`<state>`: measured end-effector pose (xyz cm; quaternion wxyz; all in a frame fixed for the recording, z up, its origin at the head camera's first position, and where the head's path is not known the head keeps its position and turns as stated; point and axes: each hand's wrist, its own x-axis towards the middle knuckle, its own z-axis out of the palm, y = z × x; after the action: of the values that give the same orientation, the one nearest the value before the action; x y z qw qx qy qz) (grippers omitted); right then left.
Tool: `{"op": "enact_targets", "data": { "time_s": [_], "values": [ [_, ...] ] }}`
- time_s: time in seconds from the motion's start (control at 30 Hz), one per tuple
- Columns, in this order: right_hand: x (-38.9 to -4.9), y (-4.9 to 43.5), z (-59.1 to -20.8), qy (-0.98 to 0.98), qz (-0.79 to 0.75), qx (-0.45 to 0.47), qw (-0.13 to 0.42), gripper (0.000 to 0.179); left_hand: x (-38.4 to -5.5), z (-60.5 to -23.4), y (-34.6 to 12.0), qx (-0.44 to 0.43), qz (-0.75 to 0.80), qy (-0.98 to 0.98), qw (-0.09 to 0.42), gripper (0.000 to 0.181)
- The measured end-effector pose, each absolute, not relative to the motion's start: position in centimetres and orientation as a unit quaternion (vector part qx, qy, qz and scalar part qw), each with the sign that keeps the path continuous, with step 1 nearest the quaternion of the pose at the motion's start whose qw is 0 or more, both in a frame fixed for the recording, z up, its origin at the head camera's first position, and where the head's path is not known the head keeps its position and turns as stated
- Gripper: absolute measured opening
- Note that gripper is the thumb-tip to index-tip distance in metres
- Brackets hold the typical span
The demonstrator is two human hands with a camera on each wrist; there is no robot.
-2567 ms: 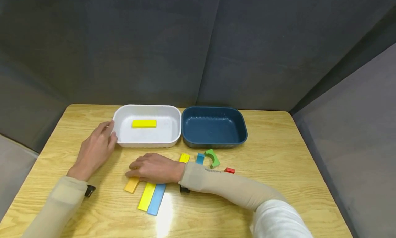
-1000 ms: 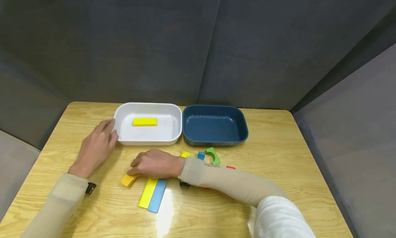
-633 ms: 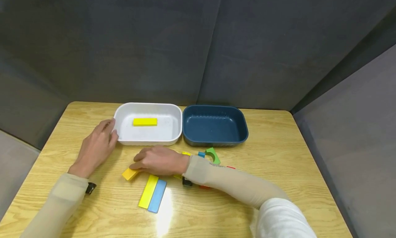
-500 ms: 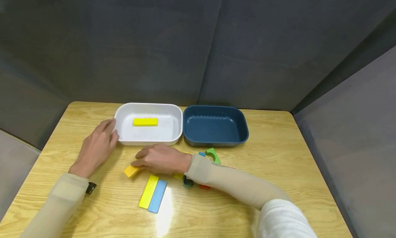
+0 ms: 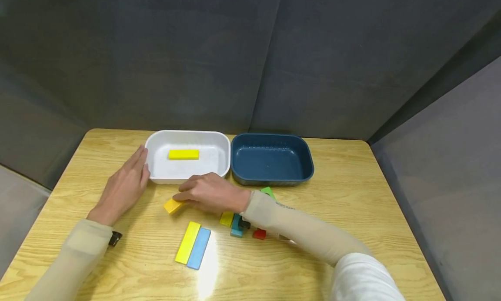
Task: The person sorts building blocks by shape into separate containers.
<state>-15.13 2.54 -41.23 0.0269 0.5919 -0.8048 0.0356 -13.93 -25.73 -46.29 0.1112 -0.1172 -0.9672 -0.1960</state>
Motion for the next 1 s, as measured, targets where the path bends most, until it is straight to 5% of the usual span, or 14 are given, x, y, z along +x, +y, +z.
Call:
{"op": "enact_targets", "data": {
  "time_s": [0.73,1.0],
  "values": [
    [-17.4,4.0,-38.5,-0.831,0.097,0.544,0.064,0.029,-14.0,-46.5,-25.7,-0.125,-0.182,-0.968,0.119,0.057],
    [-19.0,3.7,-38.5,-0.85,0.107,0.514,0.037,0.032,-14.0,-46.4,-25.7,-0.125,-0.185,-0.967,0.121,0.056]
  ]
}}
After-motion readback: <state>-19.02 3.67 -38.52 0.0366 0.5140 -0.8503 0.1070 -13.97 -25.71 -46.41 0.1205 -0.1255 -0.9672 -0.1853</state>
